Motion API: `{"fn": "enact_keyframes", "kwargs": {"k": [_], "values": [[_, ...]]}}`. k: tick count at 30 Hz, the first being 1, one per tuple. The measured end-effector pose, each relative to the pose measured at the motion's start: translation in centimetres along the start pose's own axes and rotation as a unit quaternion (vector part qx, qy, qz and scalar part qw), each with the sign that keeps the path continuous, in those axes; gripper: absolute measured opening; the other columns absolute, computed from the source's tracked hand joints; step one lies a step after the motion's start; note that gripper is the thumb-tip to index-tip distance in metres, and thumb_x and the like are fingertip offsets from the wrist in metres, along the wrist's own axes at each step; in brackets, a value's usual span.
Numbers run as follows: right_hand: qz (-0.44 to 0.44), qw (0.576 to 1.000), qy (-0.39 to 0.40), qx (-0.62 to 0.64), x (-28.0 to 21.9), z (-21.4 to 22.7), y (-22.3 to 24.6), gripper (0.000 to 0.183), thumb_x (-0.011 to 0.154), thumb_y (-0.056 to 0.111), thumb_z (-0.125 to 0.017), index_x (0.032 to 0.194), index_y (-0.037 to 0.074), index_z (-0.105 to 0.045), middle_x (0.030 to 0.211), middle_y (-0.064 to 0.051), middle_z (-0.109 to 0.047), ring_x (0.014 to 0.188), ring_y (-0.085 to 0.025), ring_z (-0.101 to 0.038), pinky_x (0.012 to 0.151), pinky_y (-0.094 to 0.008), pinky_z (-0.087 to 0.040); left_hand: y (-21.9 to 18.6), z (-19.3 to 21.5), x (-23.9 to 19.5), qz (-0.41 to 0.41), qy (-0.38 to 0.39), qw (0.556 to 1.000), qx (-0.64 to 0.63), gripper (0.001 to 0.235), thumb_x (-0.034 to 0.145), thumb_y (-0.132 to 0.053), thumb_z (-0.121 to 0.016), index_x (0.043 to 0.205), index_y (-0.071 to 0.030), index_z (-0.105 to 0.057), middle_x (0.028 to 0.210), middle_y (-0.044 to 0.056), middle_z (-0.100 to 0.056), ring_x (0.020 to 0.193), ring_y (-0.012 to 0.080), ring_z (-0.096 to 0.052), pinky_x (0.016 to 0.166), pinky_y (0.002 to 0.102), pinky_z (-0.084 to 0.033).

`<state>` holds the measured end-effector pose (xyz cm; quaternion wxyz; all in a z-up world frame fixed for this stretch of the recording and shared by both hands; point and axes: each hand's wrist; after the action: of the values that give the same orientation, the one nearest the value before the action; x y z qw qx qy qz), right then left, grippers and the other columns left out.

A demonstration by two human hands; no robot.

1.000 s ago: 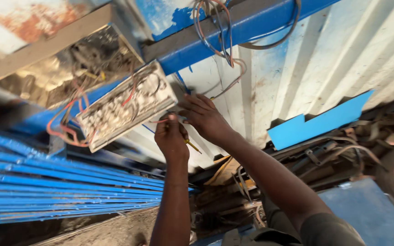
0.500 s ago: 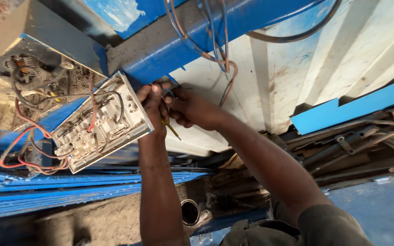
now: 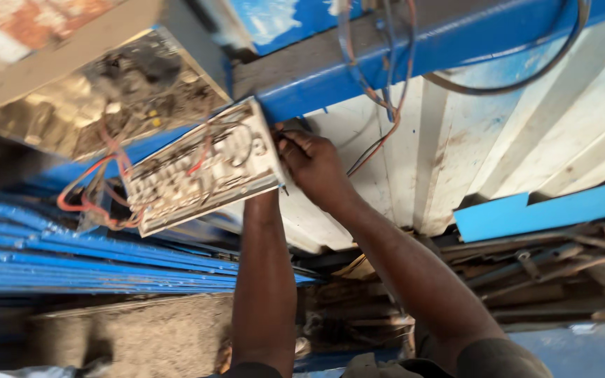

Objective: The person uses a screwdriver to tighten screws and adjust wires inside an open electrical box mounted on a blue metal structure. They repeatedly connect and secure wires to terminals within the box.

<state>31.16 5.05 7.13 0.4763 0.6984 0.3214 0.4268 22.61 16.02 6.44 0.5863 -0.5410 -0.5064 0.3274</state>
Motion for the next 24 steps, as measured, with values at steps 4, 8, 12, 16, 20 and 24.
{"fn": "enact_keyframes", "kwargs": {"k": [4,8,12,16,20,24], "values": [[0.208,0.978,-0.014,-0.006,-0.2,-0.8,-0.2,0.022,0.105,0.008,-0.056,0.119,-0.003,-0.068,0.098,-0.006,-0.073,0.086,-0.009,-0.062,0.079,-0.027,-0.051,0.5,0.6,0.8,-0.01,0.014,0.998,-0.054,0.023,0.104,-0.02,-0.065,0.11,0.002,-0.065,0.092,0.011,-0.063,0.069,0.0162,-0.052,0.061,0.03,-0.042],[-0.094,0.979,0.044,0.176,-0.5,-0.6,-1.3,0.019,0.092,0.003,-0.064,0.11,-0.001,-0.069,0.072,-0.001,-0.056,0.055,-0.008,-0.04,0.046,-0.027,-0.03,0.9,1.3,1.6,-0.029,0.04,0.994,-0.096,0.025,0.104,-0.021,-0.064,0.114,0.002,-0.064,0.097,0.012,-0.063,0.075,0.0174,-0.053,0.066,0.032,-0.043],[-0.119,0.977,0.023,0.177,-1.0,-0.7,-1.6,0.013,0.098,0.01,-0.063,0.091,0.0,-0.059,0.064,-0.001,-0.049,0.052,-0.009,-0.039,0.046,-0.026,-0.03,2.1,0.5,1.8,-0.048,0.047,0.992,-0.111,0.027,0.105,-0.022,-0.062,0.118,0.002,-0.063,0.103,0.013,-0.063,0.082,0.0186,-0.055,0.072,0.033,-0.045],[-0.062,0.988,-0.023,0.139,-1.0,-1.1,-1.5,0.008,0.096,0.007,-0.062,0.095,-0.001,-0.062,0.068,-0.001,-0.056,0.055,-0.009,-0.047,0.046,-0.026,-0.035,4.0,-1.3,1.5,-0.068,0.035,0.991,-0.11,0.03,0.105,-0.023,-0.061,0.121,0.002,-0.062,0.109,0.014,-0.064,0.088,0.0197,-0.057,0.077,0.034,-0.047],[0.048,0.996,-0.05,0.062,0.3,-1.2,-1.9,0.021,0.09,0.002,-0.064,0.11,-0.002,-0.068,0.091,-0.003,-0.07,0.076,-0.009,-0.06,0.062,-0.026,-0.048,5.8,-1.8,2.0,-0.074,0.042,0.989,-0.125,0.033,0.105,-0.024,-0.06,0.125,0.002,-0.061,0.114,0.015,-0.064,0.095,0.0209,-0.058,0.083,0.036,-0.049],[0.137,0.986,-0.098,-0.015,1.6,-1.5,-3.0,0.02,0.097,0.005,-0.064,0.115,-0.002,-0.068,0.104,-0.004,-0.075,0.093,-0.009,-0.065,0.082,-0.026,-0.056,7.8,-1.2,2.9,-0.069,0.073,0.983,-0.151,0.035,0.106,-0.025,-0.059,0.129,0.002,-0.06,0.12,0.016,-0.064,0.101,0.0221,-0.06,0.088,0.037,-0.05]]}}
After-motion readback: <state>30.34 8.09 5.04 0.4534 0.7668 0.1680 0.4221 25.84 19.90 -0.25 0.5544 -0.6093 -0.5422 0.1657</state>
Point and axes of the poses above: each hand's wrist, its own x-axis towards the middle knuckle, its own z-axis out of the back of the hand, y = z × x
